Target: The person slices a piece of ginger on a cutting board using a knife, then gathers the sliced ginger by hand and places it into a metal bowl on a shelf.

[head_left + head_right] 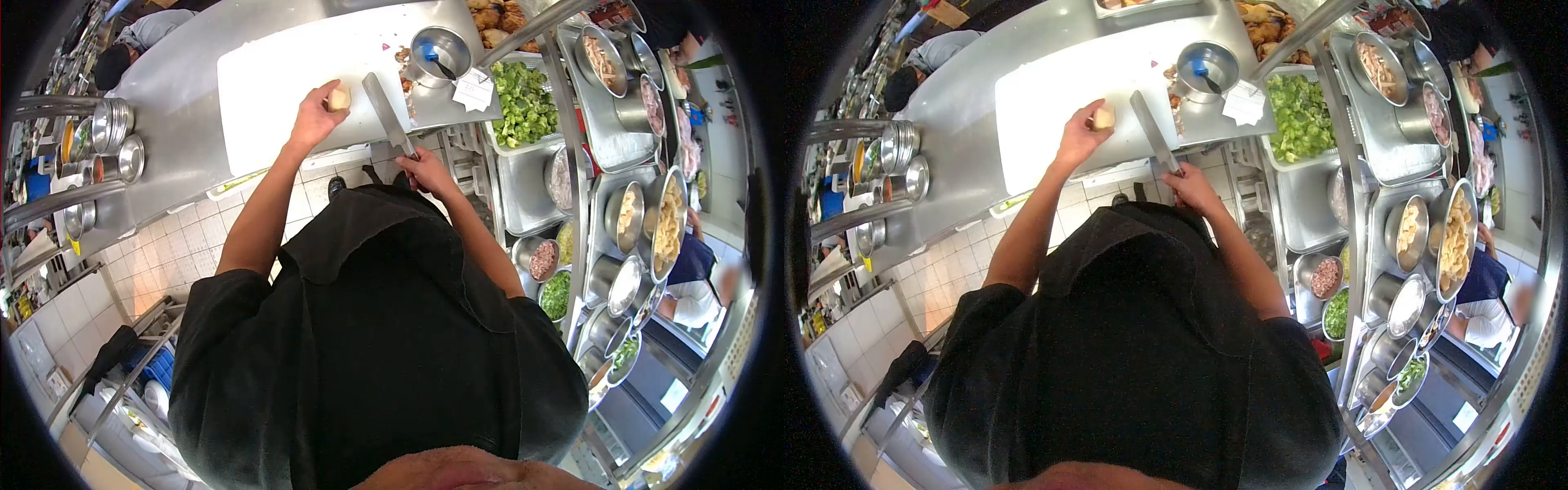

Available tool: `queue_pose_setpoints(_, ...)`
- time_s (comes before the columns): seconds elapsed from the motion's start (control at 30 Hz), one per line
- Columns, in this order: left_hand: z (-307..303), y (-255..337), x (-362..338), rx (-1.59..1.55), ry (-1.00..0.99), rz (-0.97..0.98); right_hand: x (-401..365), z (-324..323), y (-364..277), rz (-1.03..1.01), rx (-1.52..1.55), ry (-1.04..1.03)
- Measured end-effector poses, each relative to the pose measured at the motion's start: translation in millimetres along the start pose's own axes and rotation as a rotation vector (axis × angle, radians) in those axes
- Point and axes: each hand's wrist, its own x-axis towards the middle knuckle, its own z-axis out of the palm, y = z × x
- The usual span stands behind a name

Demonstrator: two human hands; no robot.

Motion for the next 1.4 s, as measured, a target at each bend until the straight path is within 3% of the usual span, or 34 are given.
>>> queue_pose_setpoints(0.07,8.0,5.8,0.4,0.537,0.052,0.112,3.7,0.1,-0.3,0.021,-0.007,0.002)
queue_pose_setpoints(0.2,26.6,19.2,3.0,0.689,0.024,0.045,2.0,1.8,-5.4,0.0,-0.057,-0.008)
queue_pose_setpoints(0.3,14.0,49.0,-4.2,0.702,-0.056,-0.081,-6.0,6.6,-16.3,-0.12,-0.047,-0.03)
queue_pose_setpoints(0.4,13.1,23.0,-12.1,0.569,0.127,0.13,-5.3,10.9,-21.0,-0.093,-0.01,-0.013)
queue_pose_setpoints(0.5,11.6,-17.4,-8.5,0.334,0.097,0.421,0.0,21.0,-25.6,-0.092,-0.116,0.101)
queue_pose_setpoints(0.7,10.6,-18.3,1.2,0.35,0.056,0.597,10.7,42.0,-29.3,-0.084,-0.028,0.207)
queue_pose_setpoints(0.8,7.3,-12.3,4.1,0.374,0.018,0.599,22.2,46.7,-25.1,-0.076,-0.038,0.217)
queue_pose_setpoints(0.97,4.5,-9.1,9.8,0.4,-0.075,0.557,33.9,42.5,-5.8,-0.228,-0.25,0.287)
queue_pose_setpoints(1.17,3.1,-7.4,13.1,0.462,-0.1,0.562,-21.5,46.8,-47.3,-0.159,-0.307,0.28)
queue_pose_setpoints(1.4,6.6,-13.7,11.5,0.438,-0.1,0.503,4.9,55.3,-40.1,-0.143,-0.297,0.295)
